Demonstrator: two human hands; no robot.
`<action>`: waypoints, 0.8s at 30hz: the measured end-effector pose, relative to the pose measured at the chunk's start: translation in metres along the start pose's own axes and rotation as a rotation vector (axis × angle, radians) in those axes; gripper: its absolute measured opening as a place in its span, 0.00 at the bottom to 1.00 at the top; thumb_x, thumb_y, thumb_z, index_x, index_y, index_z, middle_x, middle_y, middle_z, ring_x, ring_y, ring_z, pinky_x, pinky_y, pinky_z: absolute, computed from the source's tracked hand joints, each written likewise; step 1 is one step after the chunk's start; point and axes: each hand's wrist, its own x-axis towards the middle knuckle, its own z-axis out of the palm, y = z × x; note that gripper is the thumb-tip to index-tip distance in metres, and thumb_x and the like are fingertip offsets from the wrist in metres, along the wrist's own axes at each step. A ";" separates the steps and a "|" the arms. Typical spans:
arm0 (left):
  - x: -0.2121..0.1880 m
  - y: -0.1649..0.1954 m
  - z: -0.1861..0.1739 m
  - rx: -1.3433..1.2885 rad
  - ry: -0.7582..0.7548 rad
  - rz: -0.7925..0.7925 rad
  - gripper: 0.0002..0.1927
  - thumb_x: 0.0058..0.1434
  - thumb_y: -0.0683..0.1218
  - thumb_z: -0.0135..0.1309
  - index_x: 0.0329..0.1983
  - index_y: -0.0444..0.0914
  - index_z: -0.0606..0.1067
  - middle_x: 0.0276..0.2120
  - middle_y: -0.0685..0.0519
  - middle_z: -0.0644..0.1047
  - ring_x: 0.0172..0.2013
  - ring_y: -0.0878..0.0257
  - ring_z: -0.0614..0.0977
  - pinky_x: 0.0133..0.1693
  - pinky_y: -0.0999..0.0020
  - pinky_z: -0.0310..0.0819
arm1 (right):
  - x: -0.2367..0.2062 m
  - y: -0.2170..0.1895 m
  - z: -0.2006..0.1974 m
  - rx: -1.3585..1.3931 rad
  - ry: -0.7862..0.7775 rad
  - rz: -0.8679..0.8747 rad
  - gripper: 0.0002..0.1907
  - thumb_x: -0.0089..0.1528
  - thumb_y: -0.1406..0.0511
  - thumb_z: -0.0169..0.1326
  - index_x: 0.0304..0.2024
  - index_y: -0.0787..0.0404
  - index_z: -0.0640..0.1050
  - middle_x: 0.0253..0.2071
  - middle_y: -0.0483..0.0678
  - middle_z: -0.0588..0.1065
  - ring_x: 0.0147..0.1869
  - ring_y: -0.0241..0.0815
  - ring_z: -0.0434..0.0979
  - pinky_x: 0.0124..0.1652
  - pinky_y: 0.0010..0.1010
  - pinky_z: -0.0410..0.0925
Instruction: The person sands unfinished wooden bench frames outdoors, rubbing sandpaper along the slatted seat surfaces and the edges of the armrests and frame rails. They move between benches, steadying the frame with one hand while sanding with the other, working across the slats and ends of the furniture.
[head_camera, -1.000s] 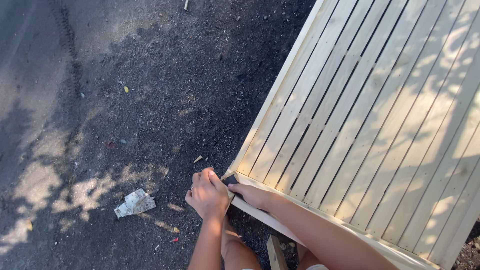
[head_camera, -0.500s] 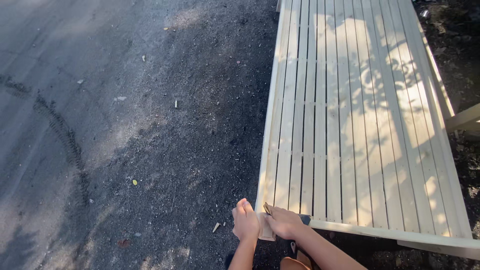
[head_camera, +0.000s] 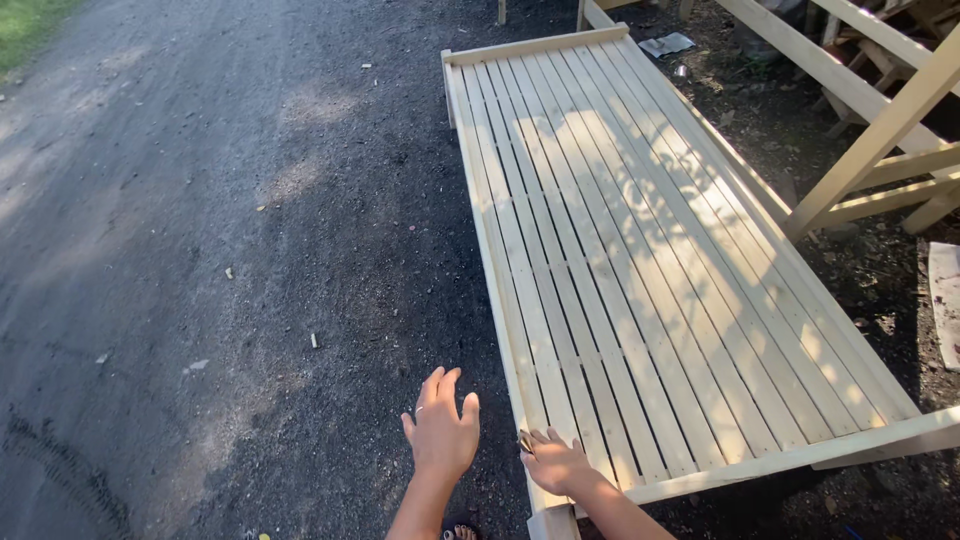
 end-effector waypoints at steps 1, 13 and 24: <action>0.011 -0.003 -0.014 0.021 0.005 0.014 0.27 0.65 0.53 0.50 0.68 0.49 0.64 0.72 0.55 0.59 0.72 0.54 0.60 0.65 0.28 0.41 | 0.006 -0.007 -0.011 0.035 0.066 -0.008 0.32 0.70 0.51 0.34 0.77 0.41 0.51 0.80 0.36 0.47 0.85 0.45 0.39 0.75 0.53 0.39; 0.162 -0.030 -0.086 -0.259 -0.016 0.303 0.31 0.62 0.50 0.50 0.69 0.42 0.64 0.70 0.49 0.64 0.70 0.50 0.66 0.68 0.59 0.57 | 0.079 -0.142 -0.151 1.100 0.861 -0.381 0.30 0.69 0.58 0.37 0.71 0.64 0.62 0.71 0.57 0.65 0.77 0.48 0.60 0.71 0.36 0.50; 0.315 0.061 -0.059 -0.750 -0.476 0.506 0.29 0.70 0.49 0.42 0.75 0.44 0.58 0.74 0.45 0.58 0.74 0.50 0.58 0.70 0.60 0.49 | 0.170 -0.202 -0.242 1.998 0.868 -0.469 0.25 0.71 0.56 0.41 0.59 0.69 0.73 0.53 0.55 0.77 0.55 0.46 0.76 0.56 0.37 0.66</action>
